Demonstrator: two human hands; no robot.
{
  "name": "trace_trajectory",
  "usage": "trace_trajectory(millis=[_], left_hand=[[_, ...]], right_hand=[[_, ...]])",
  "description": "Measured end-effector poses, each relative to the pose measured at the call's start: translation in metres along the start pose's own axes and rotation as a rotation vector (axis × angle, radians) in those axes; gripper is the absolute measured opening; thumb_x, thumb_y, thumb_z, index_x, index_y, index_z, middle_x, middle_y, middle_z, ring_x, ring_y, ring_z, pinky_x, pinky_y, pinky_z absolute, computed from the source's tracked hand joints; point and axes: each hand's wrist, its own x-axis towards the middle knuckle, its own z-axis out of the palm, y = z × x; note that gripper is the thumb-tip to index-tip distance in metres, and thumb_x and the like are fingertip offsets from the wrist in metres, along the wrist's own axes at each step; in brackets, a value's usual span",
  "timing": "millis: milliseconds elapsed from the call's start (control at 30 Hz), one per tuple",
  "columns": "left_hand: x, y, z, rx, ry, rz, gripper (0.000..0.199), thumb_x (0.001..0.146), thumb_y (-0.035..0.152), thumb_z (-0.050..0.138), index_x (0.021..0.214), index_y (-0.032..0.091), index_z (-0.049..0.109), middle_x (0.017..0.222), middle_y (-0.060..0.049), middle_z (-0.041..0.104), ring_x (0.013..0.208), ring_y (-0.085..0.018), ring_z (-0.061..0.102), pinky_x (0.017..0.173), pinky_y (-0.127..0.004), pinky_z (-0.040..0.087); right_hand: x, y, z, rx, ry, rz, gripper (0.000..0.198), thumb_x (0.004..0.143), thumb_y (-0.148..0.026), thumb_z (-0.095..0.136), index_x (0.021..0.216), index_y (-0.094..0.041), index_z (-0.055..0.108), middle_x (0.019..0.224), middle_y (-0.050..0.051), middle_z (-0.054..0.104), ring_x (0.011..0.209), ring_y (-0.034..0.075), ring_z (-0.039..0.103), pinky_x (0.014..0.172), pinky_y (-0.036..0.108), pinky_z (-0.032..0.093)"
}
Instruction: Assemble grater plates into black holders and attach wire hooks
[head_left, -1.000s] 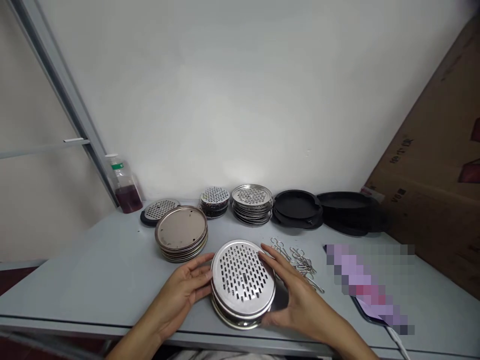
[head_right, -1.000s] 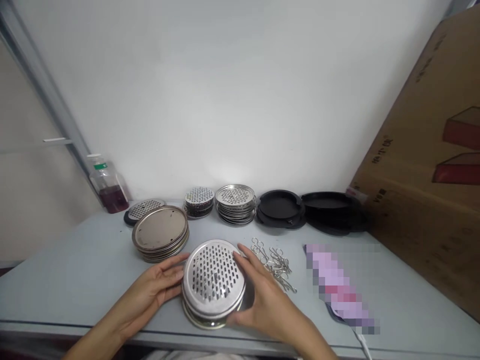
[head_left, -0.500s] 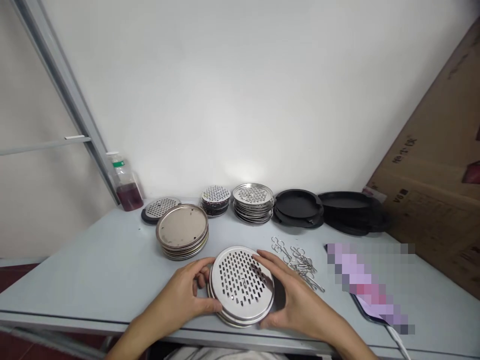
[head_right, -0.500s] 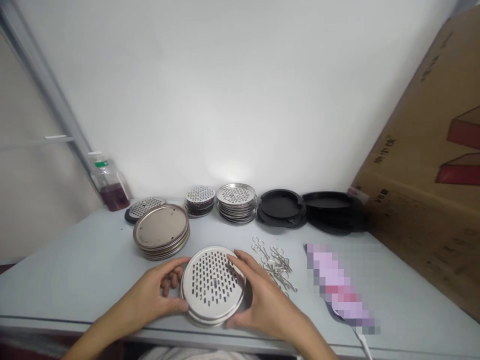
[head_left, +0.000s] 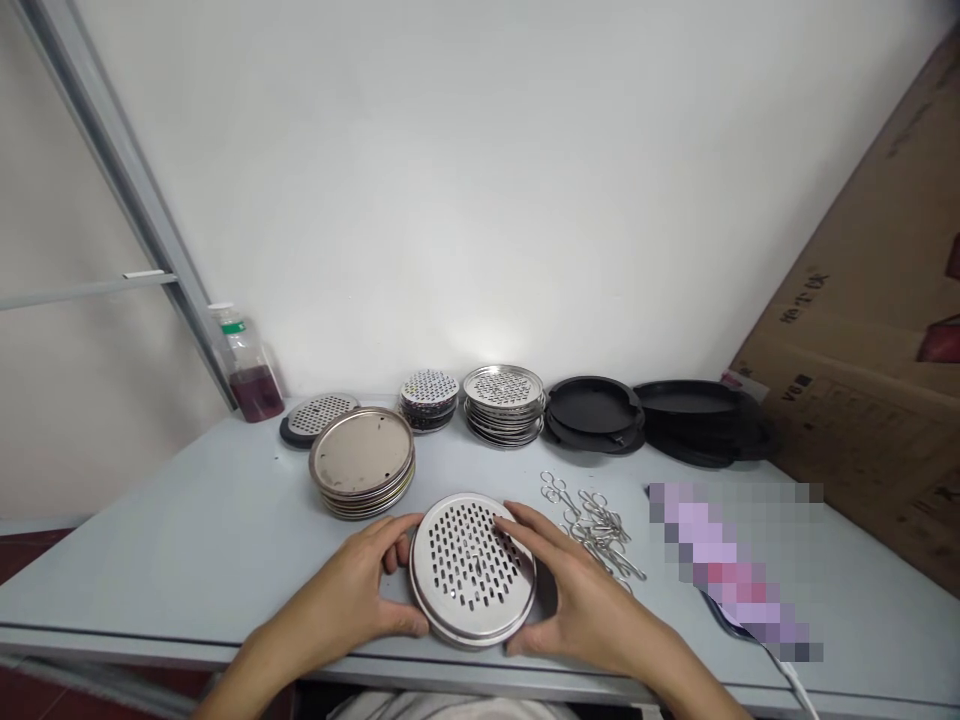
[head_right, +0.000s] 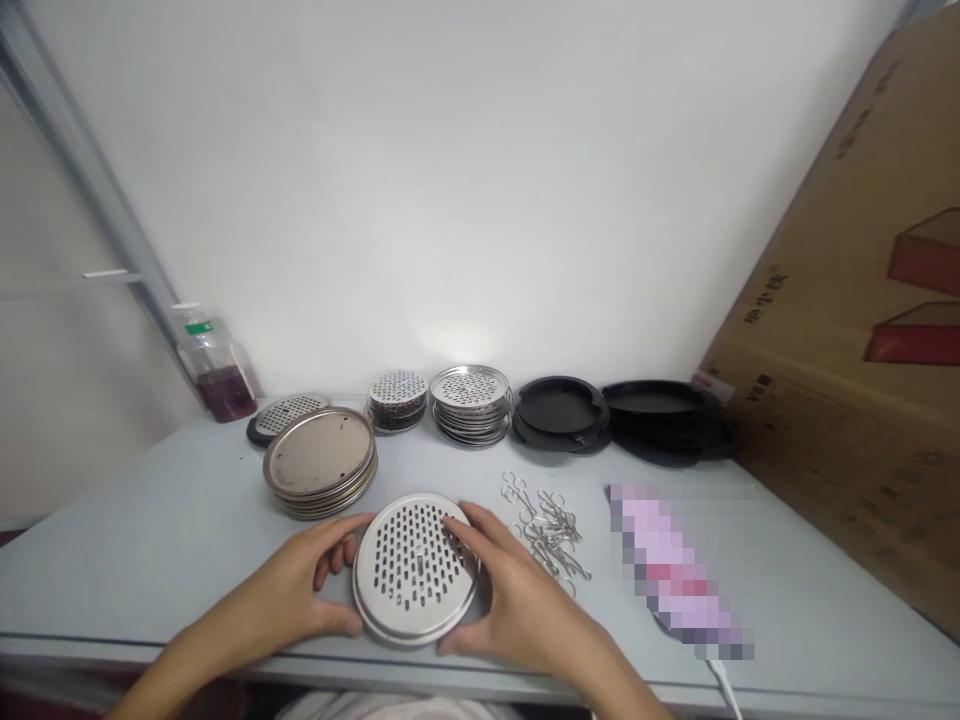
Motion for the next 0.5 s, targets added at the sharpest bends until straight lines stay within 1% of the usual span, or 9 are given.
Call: trace_trajectory(millis=[133, 267, 367, 433, 500], left_hand=[[0.0004, -0.0003, -0.0029, 0.033, -0.014, 0.004, 0.084, 0.055, 0.035, 0.09, 0.131, 0.026, 0.057, 0.096, 0.0, 0.061, 0.085, -0.019, 0.053, 0.078, -0.028, 0.045], [0.0012, 0.0001, -0.0036, 0.076, -0.02, 0.013, 0.082, 0.056, 0.031, 0.091, 0.131, 0.027, 0.056, 0.098, 0.0, 0.062, 0.087, -0.019, 0.054, 0.081, -0.029, 0.045], [0.0036, -0.0005, -0.0017, 0.105, -0.013, 0.036, 0.081, 0.058, 0.029, 0.09, 0.131, 0.028, 0.056, 0.1, 0.0, 0.063, 0.089, -0.02, 0.055, 0.083, -0.029, 0.046], [0.0059, -0.0017, 0.0005, 0.109, -0.002, 0.058, 0.079, 0.06, 0.033, 0.09, 0.132, 0.029, 0.057, 0.102, -0.002, 0.064, 0.09, -0.021, 0.056, 0.084, -0.03, 0.046], [0.0081, -0.0033, 0.0027, 0.094, 0.015, 0.075, 0.077, 0.062, 0.037, 0.088, 0.132, 0.029, 0.058, 0.108, -0.004, 0.065, 0.096, -0.024, 0.058, 0.088, -0.033, 0.047]], right_hand=[[0.0005, -0.0034, -0.0006, -0.005, -0.022, -0.007, 0.105, 0.057, -0.051, 0.086, 0.149, -0.033, 0.038, 0.161, 0.005, 0.024, 0.146, 0.033, 0.027, 0.118, 0.045, 0.029], [0.0007, -0.0033, -0.0012, -0.026, -0.041, 0.001, 0.104, 0.059, -0.048, 0.085, 0.15, -0.034, 0.036, 0.162, 0.004, 0.021, 0.148, 0.034, 0.021, 0.118, 0.048, 0.028], [0.0, -0.0012, -0.0018, -0.039, -0.05, 0.023, 0.103, 0.06, -0.048, 0.084, 0.15, -0.034, 0.035, 0.163, 0.004, 0.019, 0.148, 0.036, 0.018, 0.117, 0.051, 0.028], [-0.0009, 0.0005, -0.0025, -0.042, -0.05, 0.045, 0.104, 0.06, -0.05, 0.084, 0.15, -0.034, 0.034, 0.163, 0.004, 0.018, 0.148, 0.039, 0.014, 0.117, 0.055, 0.027], [-0.0019, 0.002, -0.0033, -0.043, -0.042, 0.065, 0.105, 0.059, -0.053, 0.084, 0.15, -0.036, 0.034, 0.163, 0.004, 0.018, 0.148, 0.04, 0.011, 0.116, 0.057, 0.026]])
